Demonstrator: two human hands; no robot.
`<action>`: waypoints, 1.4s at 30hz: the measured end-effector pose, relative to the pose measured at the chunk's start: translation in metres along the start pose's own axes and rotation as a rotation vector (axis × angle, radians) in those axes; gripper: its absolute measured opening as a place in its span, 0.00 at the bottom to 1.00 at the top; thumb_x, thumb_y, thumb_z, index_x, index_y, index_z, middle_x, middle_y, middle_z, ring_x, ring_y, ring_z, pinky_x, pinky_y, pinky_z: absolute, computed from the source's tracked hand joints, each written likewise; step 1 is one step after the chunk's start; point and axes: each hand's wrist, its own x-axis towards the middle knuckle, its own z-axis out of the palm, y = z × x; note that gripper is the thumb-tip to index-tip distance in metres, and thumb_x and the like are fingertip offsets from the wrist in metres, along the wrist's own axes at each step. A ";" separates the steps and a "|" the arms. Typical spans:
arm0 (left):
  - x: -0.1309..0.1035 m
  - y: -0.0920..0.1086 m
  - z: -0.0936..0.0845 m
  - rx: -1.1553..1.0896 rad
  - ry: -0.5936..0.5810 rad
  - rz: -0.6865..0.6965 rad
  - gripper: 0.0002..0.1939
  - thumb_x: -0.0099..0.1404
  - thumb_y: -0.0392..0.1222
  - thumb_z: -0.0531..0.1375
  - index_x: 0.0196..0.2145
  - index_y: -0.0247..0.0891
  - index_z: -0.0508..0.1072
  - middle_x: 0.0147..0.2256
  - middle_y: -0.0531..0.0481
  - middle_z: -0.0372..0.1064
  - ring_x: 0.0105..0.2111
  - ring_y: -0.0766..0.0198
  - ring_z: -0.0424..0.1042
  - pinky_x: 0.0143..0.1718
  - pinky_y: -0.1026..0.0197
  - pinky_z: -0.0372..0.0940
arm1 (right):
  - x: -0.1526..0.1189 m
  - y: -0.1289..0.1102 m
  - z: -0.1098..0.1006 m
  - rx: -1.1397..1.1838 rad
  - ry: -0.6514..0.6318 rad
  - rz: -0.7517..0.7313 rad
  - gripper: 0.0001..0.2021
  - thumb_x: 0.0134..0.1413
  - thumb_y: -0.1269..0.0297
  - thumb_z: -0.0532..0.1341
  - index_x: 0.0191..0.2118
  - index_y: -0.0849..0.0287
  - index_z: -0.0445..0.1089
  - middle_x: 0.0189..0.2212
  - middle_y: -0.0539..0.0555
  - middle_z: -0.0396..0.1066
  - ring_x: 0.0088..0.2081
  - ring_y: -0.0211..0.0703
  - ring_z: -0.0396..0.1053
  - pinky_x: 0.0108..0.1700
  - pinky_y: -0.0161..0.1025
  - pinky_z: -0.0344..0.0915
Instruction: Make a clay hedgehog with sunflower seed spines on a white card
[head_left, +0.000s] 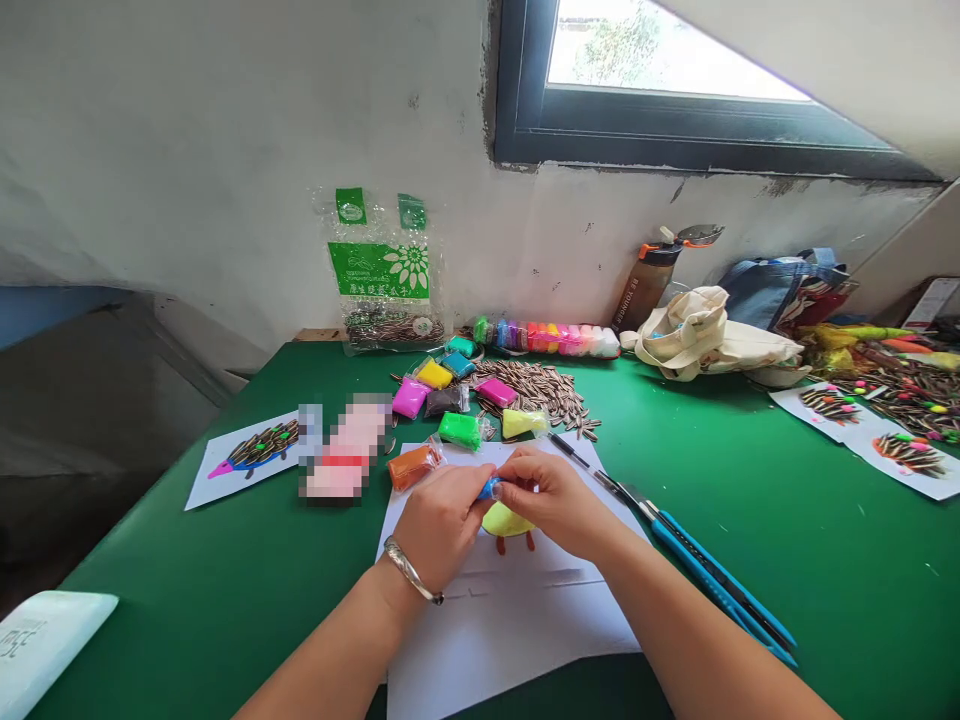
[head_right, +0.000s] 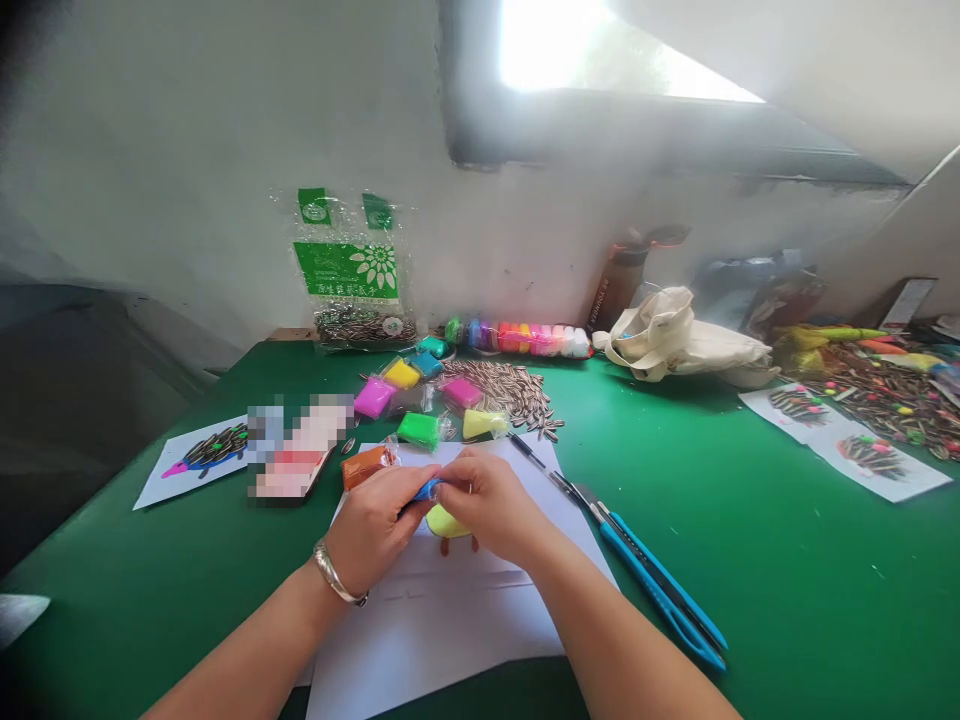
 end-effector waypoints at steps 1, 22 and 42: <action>0.000 0.000 0.000 0.009 0.002 0.001 0.13 0.67 0.39 0.52 0.45 0.33 0.72 0.37 0.44 0.76 0.36 0.56 0.74 0.37 0.54 0.69 | 0.000 0.000 0.000 0.024 -0.003 0.015 0.09 0.51 0.63 0.58 0.28 0.59 0.74 0.29 0.50 0.58 0.26 0.34 0.63 0.16 0.27 0.57; -0.001 0.001 0.002 0.026 -0.051 -0.035 0.16 0.66 0.39 0.54 0.50 0.35 0.68 0.41 0.44 0.74 0.40 0.56 0.72 0.42 0.53 0.68 | 0.002 0.005 0.003 0.317 -0.024 0.127 0.08 0.49 0.60 0.59 0.31 0.59 0.70 0.23 0.47 0.66 0.21 0.33 0.63 0.19 0.30 0.58; 0.006 0.011 -0.006 -0.252 -0.168 -0.218 0.13 0.60 0.39 0.60 0.44 0.42 0.72 0.38 0.51 0.75 0.37 0.60 0.73 0.37 0.61 0.67 | -0.001 0.003 -0.003 0.038 0.071 -0.145 0.06 0.49 0.71 0.57 0.32 0.58 0.72 0.30 0.49 0.70 0.33 0.37 0.65 0.35 0.33 0.62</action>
